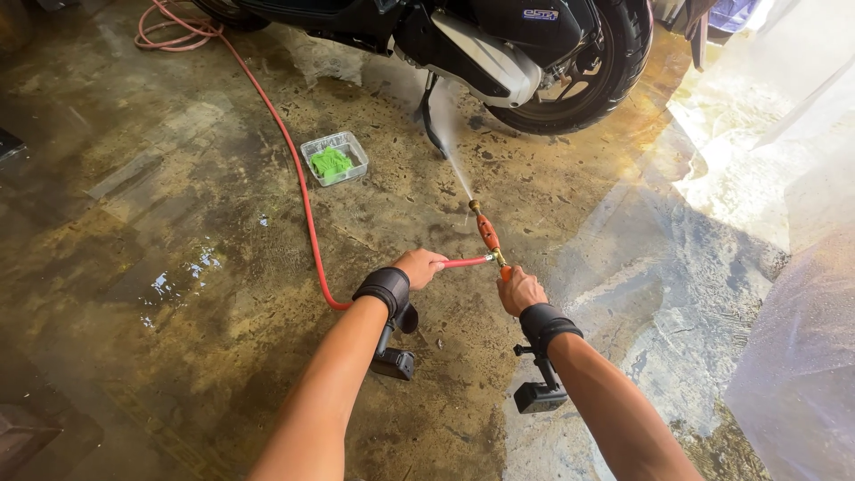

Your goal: The person uses a pressure washer to rinse a scooter, moving the spray across the wheels, body, and seat. They then disconnect the hose, pick up a container with a green cloth, and dip the cloth into a bucket of soapy water.

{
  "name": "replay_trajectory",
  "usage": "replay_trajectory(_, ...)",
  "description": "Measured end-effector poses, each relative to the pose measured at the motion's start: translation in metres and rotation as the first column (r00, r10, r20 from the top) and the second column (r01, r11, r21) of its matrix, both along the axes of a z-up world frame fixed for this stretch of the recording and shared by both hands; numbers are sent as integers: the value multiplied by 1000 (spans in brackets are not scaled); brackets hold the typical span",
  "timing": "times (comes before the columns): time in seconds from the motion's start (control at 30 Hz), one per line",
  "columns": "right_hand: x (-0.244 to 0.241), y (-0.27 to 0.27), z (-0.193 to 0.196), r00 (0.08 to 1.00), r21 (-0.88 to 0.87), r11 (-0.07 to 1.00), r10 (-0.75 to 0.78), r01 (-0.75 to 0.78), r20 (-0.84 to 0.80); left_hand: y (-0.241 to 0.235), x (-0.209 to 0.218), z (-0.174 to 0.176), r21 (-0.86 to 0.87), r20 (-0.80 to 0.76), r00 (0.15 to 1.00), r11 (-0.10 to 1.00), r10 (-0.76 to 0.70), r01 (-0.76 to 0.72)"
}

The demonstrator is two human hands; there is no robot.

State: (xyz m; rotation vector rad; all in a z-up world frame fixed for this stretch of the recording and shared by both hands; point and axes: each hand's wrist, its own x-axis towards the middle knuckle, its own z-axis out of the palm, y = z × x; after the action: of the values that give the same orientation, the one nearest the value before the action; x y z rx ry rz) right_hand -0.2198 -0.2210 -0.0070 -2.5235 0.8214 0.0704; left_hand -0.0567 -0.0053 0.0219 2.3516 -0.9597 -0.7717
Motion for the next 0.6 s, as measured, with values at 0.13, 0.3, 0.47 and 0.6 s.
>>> replay_trajectory(0.13,3,-4,-9,1000,0,1000,-3,3,-12,-1,5,-10,-9,7,1000,1000,-7,7)
replay_trajectory(0.3,3,-1,-17,1000,-12,1000,-15,15,9,2,5,-9,2,27,1000,1000,-9,9)
replay_trajectory(0.47,1,3,-5,1000,-13,1000,12,-11,21,3,3,-3,-16,28,999,1000,21,-21)
replay_trajectory(0.6,3,-1,-1,999,18,1000,19,-19,26,4,1,5,-26,36,999,1000,17,-16)
